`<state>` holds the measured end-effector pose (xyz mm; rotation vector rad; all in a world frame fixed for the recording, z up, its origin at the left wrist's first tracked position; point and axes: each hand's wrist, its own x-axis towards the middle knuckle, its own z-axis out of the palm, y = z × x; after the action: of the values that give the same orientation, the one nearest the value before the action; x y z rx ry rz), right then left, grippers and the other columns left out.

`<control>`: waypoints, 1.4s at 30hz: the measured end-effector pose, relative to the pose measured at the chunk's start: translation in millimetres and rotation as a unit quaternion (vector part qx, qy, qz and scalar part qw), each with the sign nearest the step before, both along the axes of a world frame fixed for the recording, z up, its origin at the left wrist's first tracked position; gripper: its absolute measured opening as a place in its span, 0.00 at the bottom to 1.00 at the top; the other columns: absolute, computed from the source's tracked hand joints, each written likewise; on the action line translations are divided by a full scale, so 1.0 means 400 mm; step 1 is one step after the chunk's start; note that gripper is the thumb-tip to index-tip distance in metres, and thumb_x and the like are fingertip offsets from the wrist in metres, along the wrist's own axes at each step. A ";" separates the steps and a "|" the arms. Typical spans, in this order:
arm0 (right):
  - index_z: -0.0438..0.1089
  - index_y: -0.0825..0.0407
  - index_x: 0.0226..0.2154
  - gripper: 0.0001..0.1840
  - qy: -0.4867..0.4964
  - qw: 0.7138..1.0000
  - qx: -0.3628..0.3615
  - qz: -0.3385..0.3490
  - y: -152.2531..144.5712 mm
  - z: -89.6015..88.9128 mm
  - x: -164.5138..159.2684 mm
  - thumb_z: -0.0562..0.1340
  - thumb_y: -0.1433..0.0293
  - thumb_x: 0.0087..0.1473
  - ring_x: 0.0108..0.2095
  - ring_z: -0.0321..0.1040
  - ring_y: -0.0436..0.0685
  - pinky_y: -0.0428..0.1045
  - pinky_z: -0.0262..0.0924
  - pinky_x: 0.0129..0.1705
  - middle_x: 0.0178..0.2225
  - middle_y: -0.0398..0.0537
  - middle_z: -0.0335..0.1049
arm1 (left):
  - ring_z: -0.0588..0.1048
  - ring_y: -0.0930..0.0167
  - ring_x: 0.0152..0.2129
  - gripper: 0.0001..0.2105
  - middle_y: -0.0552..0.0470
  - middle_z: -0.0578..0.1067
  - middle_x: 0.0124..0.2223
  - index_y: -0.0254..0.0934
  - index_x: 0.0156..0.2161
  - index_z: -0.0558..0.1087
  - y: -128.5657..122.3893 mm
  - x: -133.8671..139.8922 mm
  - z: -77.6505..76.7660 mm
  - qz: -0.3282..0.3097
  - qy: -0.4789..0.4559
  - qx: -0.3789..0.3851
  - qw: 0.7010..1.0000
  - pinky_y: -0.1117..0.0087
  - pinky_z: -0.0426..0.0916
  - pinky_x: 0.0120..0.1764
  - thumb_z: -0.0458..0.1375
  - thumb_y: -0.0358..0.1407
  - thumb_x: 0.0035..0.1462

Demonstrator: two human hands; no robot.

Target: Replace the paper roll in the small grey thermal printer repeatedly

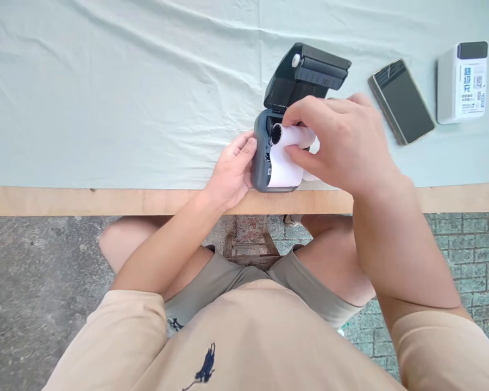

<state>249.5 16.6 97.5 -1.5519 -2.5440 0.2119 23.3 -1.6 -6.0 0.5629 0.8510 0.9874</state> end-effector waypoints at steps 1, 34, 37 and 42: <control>0.80 0.33 0.61 0.20 0.000 1.000 -0.004 -0.005 0.000 0.000 -0.001 0.68 0.70 0.74 0.51 0.88 0.74 0.70 0.76 0.58 0.52 0.47 0.93 | 0.91 0.68 0.39 0.08 0.54 0.90 0.46 0.45 0.57 0.85 0.001 0.000 0.001 -0.001 -0.001 -0.002 1.000 0.70 0.87 0.39 0.70 0.45 0.84; 0.83 0.33 0.69 0.31 0.146 0.958 -0.244 -0.044 0.072 0.028 0.034 0.82 0.60 0.66 0.50 0.89 0.72 0.66 0.88 0.48 0.60 0.47 0.93 | 0.81 0.39 0.82 0.45 0.43 0.90 0.68 0.47 0.59 0.84 -0.016 -0.017 0.019 -0.046 0.037 0.069 0.996 0.51 0.89 0.72 0.96 0.53 0.38; 0.81 0.30 0.71 0.33 0.156 0.949 -0.269 -0.048 0.066 0.020 0.029 0.79 0.59 0.66 0.39 0.83 0.69 0.62 0.78 0.29 0.54 0.46 0.93 | 0.79 0.37 0.84 0.46 0.42 0.90 0.68 0.47 0.61 0.83 -0.018 -0.013 0.017 -0.040 0.030 0.061 0.997 0.47 0.89 0.73 0.95 0.56 0.40; 0.83 0.27 0.69 0.28 0.128 0.975 -0.182 -0.020 0.061 -0.004 0.022 0.75 0.57 0.69 0.43 0.86 0.71 0.65 0.83 0.37 0.59 0.45 0.92 | 0.80 0.37 0.83 0.36 0.43 0.91 0.64 0.46 0.60 0.82 -0.018 -0.003 0.024 -0.016 0.010 0.039 0.999 0.45 0.91 0.72 0.90 0.57 0.55</control>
<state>258.1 41.0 95.8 -1.5671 -2.3613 0.8563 22.2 -8.8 3.7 0.6513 0.8213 0.9896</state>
